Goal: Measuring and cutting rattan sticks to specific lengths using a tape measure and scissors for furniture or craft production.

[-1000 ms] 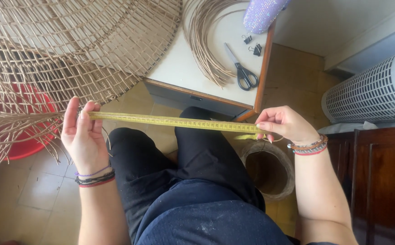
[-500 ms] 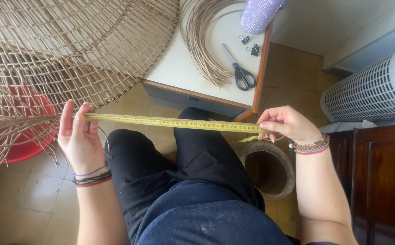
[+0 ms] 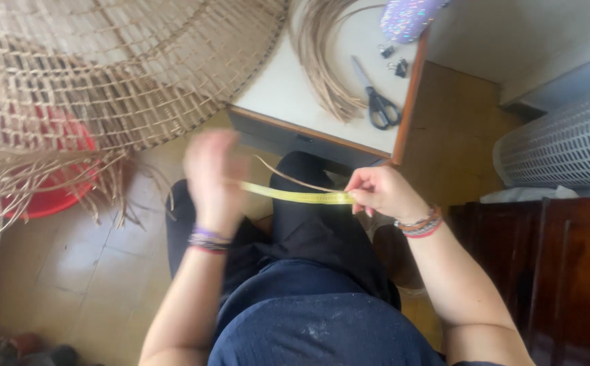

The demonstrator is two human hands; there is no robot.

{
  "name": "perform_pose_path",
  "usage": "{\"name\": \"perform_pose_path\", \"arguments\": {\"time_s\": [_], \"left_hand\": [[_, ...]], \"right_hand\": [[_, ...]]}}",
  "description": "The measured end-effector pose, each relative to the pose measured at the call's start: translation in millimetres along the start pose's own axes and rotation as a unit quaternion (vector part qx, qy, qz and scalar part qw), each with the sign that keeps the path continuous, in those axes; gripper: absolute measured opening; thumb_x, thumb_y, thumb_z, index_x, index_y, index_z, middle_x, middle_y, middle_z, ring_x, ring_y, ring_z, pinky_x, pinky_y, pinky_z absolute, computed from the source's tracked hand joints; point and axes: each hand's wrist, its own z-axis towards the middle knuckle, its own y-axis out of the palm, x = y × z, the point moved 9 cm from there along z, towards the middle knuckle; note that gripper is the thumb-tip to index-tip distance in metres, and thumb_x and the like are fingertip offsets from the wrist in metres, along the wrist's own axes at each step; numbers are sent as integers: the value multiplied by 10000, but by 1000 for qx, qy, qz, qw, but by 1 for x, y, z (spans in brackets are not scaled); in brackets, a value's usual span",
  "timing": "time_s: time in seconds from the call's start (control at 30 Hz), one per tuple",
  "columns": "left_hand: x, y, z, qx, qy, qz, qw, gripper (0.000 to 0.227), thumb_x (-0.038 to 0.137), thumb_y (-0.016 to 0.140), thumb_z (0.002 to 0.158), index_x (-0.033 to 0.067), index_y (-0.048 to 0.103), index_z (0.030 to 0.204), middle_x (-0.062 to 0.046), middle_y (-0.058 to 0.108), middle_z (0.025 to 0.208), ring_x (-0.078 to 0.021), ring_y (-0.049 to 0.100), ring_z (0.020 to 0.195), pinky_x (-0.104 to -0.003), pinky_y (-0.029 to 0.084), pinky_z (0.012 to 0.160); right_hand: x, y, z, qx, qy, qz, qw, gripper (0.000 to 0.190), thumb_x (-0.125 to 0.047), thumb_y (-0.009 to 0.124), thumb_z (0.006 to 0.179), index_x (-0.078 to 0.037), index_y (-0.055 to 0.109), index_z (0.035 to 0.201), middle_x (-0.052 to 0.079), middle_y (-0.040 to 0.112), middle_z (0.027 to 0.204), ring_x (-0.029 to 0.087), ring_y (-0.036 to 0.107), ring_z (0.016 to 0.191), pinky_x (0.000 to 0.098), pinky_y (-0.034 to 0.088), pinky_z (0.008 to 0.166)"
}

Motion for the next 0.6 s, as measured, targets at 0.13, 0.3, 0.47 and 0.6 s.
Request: {"name": "perform_pose_path", "arguments": {"time_s": [0.13, 0.3, 0.47, 0.6], "left_hand": [[73, 72, -34, -150, 146, -173, 962, 211, 230, 542, 1008, 113, 709, 1063, -129, 666, 1159, -427, 566, 1251, -526, 420, 1092], [18, 137, -84, -351, 46, 28, 935, 113, 247, 540, 993, 171, 621, 972, 35, 625, 762, -209, 719, 730, -324, 567, 657], [-1, 128, -90, -347, -4, 100, 933, 131, 305, 534, 981, 204, 599, 929, 27, 641, 720, -241, 722, 660, -355, 580, 565], [-22, 119, -102, -353, -19, 147, 924, 167, 365, 537, 976, 242, 621, 899, 39, 669, 678, -239, 724, 632, -369, 586, 563]], "right_hand": [[19, 41, 34, -19, 0, -69, 997, 46, -44, 680, 835, -28, 713, 863, 96, 741, 609, 120, 616, 374, 220, 481, 386], [38, 52, 62, 75, -2, -200, 977, 55, -190, 731, 857, -147, 710, 828, -32, 738, 609, 75, 655, 455, 199, 507, 478], [24, 70, 63, 103, -24, -315, 943, 91, -224, 705, 900, -178, 738, 971, 14, 784, 817, 192, 765, 821, 325, 596, 758], [-36, 17, 44, 171, -25, -312, 934, 225, -267, 626, 992, -148, 747, 1141, 99, 767, 973, 298, 732, 926, 420, 593, 825]]}}
